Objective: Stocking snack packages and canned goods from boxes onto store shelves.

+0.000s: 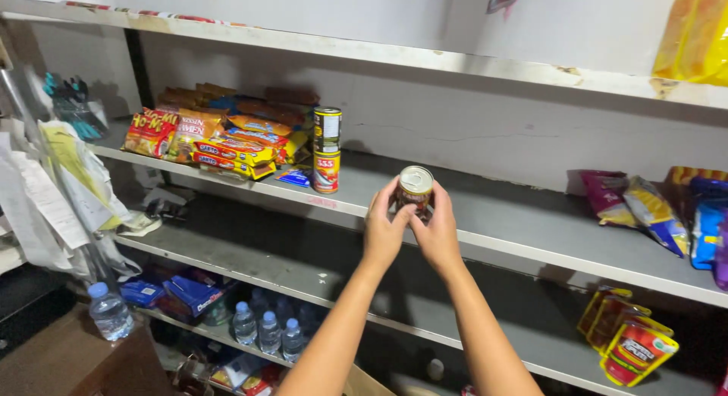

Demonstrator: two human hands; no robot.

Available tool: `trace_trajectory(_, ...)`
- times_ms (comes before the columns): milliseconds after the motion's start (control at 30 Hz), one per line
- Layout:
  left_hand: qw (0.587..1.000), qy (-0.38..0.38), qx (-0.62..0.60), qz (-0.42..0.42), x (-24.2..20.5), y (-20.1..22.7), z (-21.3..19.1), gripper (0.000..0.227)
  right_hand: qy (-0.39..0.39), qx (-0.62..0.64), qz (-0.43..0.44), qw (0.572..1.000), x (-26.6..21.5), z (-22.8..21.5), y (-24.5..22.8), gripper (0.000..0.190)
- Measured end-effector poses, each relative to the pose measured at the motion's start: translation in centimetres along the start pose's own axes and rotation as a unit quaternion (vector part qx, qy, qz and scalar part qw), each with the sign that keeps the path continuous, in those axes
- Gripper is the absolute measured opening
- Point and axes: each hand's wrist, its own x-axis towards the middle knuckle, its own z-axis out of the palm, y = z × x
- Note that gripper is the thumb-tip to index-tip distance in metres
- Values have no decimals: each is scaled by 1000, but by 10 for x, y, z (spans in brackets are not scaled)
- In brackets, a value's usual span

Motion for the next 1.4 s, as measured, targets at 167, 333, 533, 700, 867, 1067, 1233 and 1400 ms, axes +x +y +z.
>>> trace_trajectory(167,992,-35,124,9,50,-47,-55,57,-101,-15,-45,994,39,66,23,73)
trace_trajectory(333,938,-55,343,10,62,-74,-81,57,-105,-51,-20,993,53,98,46,66)
trace_trajectory(533,927,-39,369,49,49,-94,-82,50,-124,-98,24,987,49,100,43,60)
trace_trajectory(700,926,-24,368,80,45,-85,-83,56,-119,-150,-23,981,43,97,48,52)
trace_trajectory(867,949,-46,311,8,40,-74,-85,61,-116,-134,-23,984,27,88,30,56)
trace_trajectory(1067,952,16,303,34,12,-40,-65,59,-168,-122,-134,969,-48,14,-5,64)
trace_trajectory(1233,983,-61,162,65,-50,-8,30,40,-137,-108,-58,983,-95,-83,12,63)
trace_trajectory(1400,986,-166,-7,-16,-105,63,158,40,-32,-113,1,993,-106,-212,15,58)
